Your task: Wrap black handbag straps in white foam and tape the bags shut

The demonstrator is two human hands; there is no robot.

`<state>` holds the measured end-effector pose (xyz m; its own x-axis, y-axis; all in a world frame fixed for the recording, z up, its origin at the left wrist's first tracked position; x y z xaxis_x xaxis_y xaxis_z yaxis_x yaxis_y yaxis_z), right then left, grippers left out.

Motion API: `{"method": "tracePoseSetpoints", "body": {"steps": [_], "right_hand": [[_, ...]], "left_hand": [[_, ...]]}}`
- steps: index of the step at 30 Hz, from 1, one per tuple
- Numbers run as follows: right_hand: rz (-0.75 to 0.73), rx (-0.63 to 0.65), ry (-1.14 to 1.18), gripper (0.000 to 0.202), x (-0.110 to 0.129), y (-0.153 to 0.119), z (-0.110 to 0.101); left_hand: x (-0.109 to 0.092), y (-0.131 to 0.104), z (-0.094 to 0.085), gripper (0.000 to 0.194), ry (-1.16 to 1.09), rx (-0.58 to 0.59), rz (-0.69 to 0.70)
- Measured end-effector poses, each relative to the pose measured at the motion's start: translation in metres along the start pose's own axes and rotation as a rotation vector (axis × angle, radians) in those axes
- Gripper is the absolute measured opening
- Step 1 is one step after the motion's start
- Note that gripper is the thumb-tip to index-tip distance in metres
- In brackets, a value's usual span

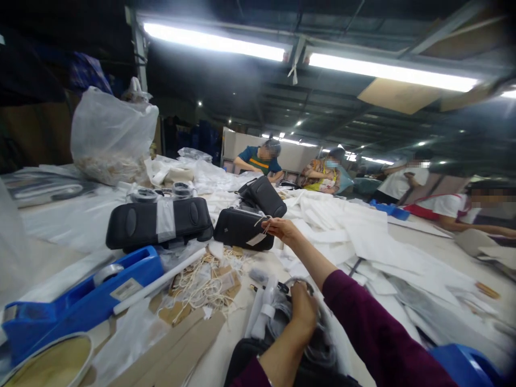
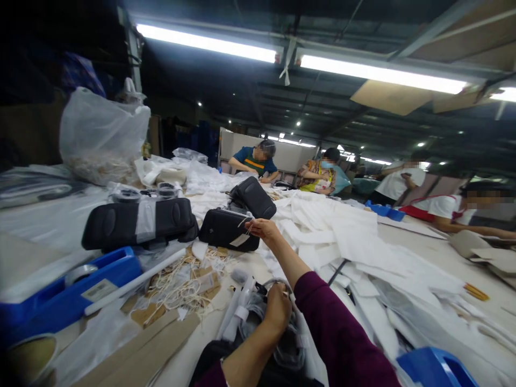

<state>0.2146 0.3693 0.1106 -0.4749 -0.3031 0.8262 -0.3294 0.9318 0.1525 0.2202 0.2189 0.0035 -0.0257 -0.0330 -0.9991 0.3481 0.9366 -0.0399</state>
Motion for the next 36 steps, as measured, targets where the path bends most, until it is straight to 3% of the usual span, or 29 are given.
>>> {"method": "tracePoseSetpoints", "body": {"steps": [3,8,10,12,15,19,22,28,36], "right_hand": [[-0.013,-0.159,0.066,0.037,0.008,-0.029,-0.036],[0.112,-0.377,-0.019,0.037,0.009,-0.099,-0.116],[0.186,-0.394,-0.102,0.034,0.003,-0.126,-0.142],[0.268,-0.343,-0.190,0.025,-0.007,-0.145,-0.153],[0.405,-0.172,-0.277,0.007,-0.027,-0.159,-0.135],[0.532,0.126,-0.231,0.007,-0.054,-0.161,-0.081],[0.547,0.301,-0.114,0.012,-0.070,-0.161,-0.062],[0.500,0.474,-0.034,0.015,-0.080,-0.163,-0.075],[0.441,0.514,-0.195,0.006,-0.066,-0.165,-0.082]], "left_hand": [[-0.009,-0.004,-0.003,0.024,0.156,-0.084,-0.004],[-0.013,-0.003,-0.005,0.026,0.252,-0.099,-0.004],[-0.007,0.001,-0.005,0.027,0.258,-0.101,-0.021],[-0.002,0.005,-0.004,0.030,0.260,-0.107,-0.030],[0.002,0.009,-0.003,0.036,0.276,-0.123,-0.023],[0.000,0.008,-0.004,0.038,0.340,-0.121,-0.010],[-0.008,0.003,-0.004,0.029,0.414,-0.115,0.013],[-0.030,-0.019,0.000,0.023,0.541,-0.183,0.105],[-0.029,-0.029,0.003,0.028,0.858,-0.287,0.059]]}}
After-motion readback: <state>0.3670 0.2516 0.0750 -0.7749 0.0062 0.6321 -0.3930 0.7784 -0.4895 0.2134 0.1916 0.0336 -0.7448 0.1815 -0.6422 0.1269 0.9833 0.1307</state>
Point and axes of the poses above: each hand's wrist, its own y-axis towards the middle knuckle, its own z-axis out of the palm, x = y × z, the point moved 2 cm from there along y, towards the middle knuckle, and after that the axes turned 9 degrees about x, right-handed, at the moved point
